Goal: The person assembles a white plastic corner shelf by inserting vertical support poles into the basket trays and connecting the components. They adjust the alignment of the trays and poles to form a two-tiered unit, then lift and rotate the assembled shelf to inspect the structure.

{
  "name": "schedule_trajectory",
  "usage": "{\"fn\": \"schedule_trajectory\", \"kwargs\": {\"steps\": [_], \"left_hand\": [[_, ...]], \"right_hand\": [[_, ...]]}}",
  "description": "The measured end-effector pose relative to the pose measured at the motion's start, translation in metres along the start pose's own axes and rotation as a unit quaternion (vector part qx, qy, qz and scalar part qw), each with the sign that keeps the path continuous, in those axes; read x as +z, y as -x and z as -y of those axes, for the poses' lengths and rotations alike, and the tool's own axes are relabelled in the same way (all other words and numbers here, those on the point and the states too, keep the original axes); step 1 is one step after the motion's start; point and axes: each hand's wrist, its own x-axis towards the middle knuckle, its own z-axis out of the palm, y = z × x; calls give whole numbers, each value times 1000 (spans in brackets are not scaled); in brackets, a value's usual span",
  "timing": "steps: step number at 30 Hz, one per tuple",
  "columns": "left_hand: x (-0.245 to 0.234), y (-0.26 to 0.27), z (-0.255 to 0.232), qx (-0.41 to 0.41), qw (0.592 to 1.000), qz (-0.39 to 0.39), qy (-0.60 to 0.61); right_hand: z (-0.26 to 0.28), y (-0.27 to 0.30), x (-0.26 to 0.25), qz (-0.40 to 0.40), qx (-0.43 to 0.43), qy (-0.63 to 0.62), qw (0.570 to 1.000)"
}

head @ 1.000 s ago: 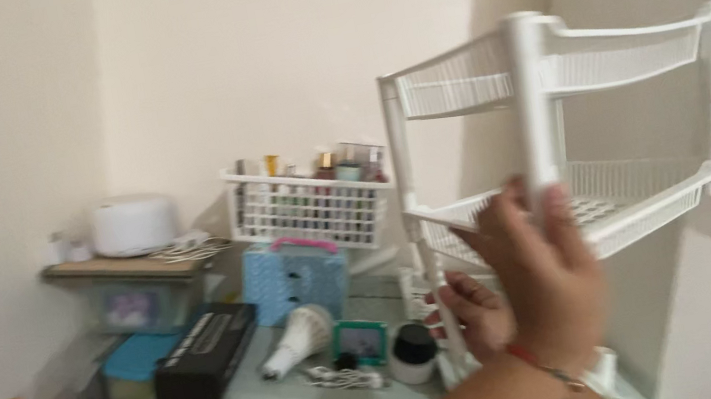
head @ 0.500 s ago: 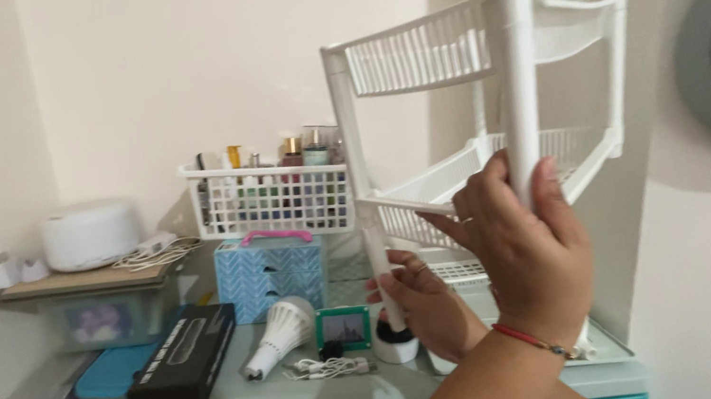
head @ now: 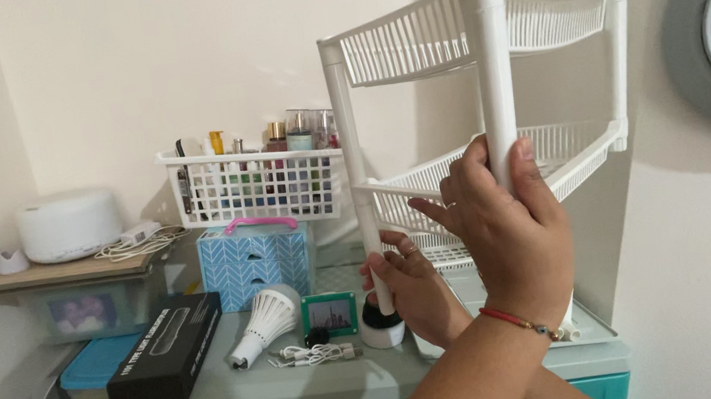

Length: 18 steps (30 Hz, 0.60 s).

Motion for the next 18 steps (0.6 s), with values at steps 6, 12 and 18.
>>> {"fn": "schedule_trajectory", "kwargs": {"steps": [6,12,18], "left_hand": [[8,-4,3,-49,997,4,54],[5,-9,0,-85,995,10,42],[-8,-19,0,-156,980,37,121]], "right_hand": [[-11,-8,-13,11,-32,20,999],[-24,-13,-29,17,-2,0,1000],[-25,-18,-42,76,42,-119,989]]}}
